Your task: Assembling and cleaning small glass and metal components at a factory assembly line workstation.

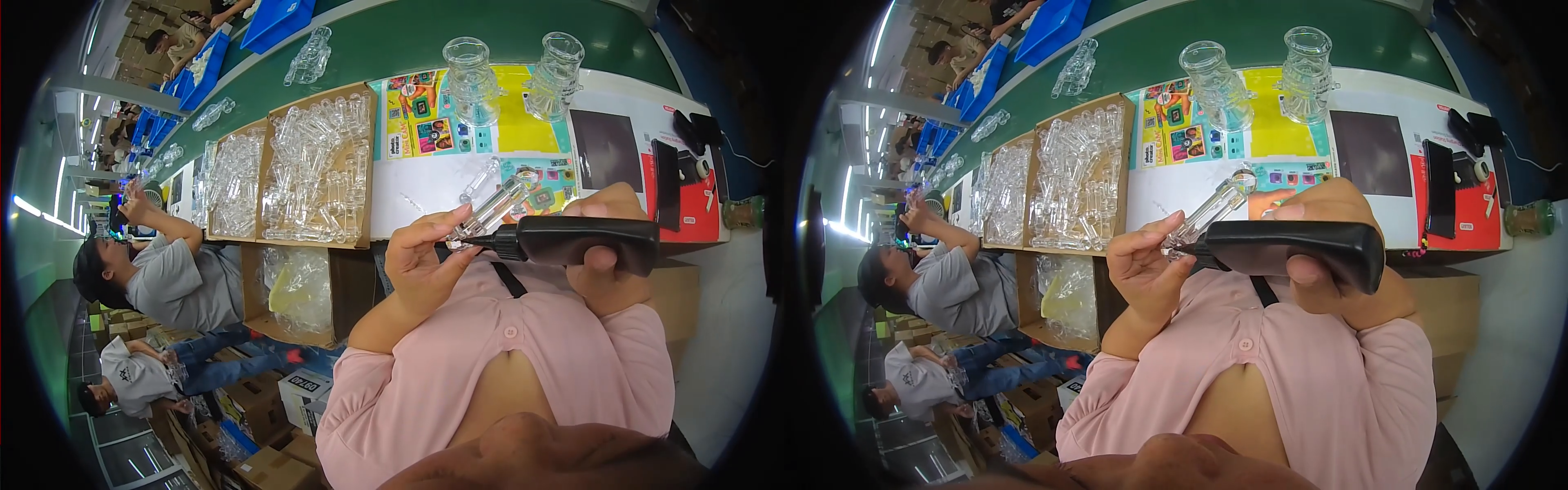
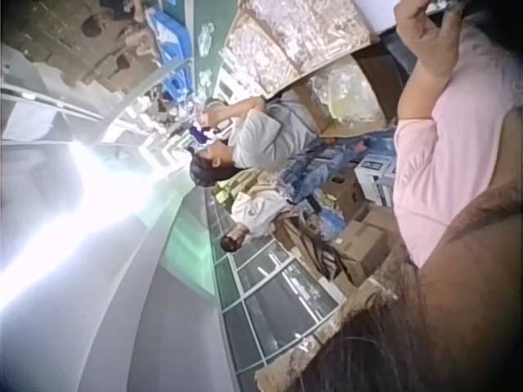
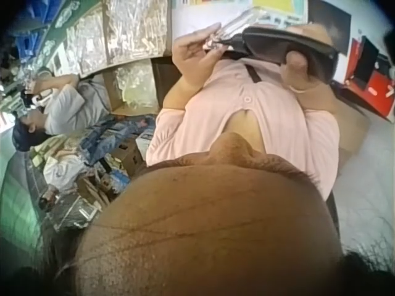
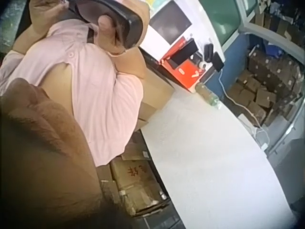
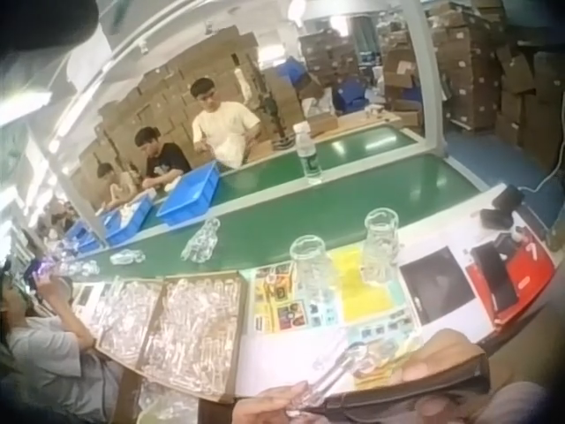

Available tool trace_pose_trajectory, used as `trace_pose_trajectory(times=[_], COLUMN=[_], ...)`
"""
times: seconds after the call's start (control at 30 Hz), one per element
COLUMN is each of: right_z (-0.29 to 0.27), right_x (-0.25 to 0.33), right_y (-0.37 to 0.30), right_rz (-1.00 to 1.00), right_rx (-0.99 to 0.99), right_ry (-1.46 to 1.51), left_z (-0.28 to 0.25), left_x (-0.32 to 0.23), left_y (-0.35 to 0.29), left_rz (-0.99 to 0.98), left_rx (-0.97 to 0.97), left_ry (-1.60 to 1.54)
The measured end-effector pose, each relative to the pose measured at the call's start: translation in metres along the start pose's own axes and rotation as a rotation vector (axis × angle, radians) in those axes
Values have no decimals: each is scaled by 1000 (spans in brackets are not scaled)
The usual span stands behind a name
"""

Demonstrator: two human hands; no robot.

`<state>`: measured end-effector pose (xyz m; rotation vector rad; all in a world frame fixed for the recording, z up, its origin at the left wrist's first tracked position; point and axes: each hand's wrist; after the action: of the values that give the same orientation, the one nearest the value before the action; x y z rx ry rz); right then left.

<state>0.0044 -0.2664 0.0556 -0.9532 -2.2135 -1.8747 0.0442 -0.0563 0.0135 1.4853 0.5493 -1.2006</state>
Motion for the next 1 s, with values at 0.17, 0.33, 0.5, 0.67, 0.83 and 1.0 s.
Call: trace_pose_trajectory(times=[0.17,0.33,0.5,0.67,0.83,1.0], right_z=[2,0,-5,-9,-7,-6], right_x=[-2,1,0,2,7,11], right_y=[5,11,17,22,20,26], right_rz=[41,221,134,-49,-124,-237], right_rx=[-22,-21,66,193,171,221], right_ry=[119,211,147,30,106,136], left_z=[-3,-2,-6,-9,-9,-10], left_x=[1,-2,-5,-9,-5,-8], left_y=[0,3,5,5,7,7], left_rz=[14,79,126,151,194,177], left_rx=[10,-5,7,63,-25,-37], left_ry=[34,78,232,404,485,515])
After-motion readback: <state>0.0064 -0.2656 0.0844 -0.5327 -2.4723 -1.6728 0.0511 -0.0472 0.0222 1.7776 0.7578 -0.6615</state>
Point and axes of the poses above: each hand's wrist, its own y-axis towards the middle knuckle, its own z-axis out of the palm, x = y × z, and after that the axes turned 9 degrees about -z, right-handed
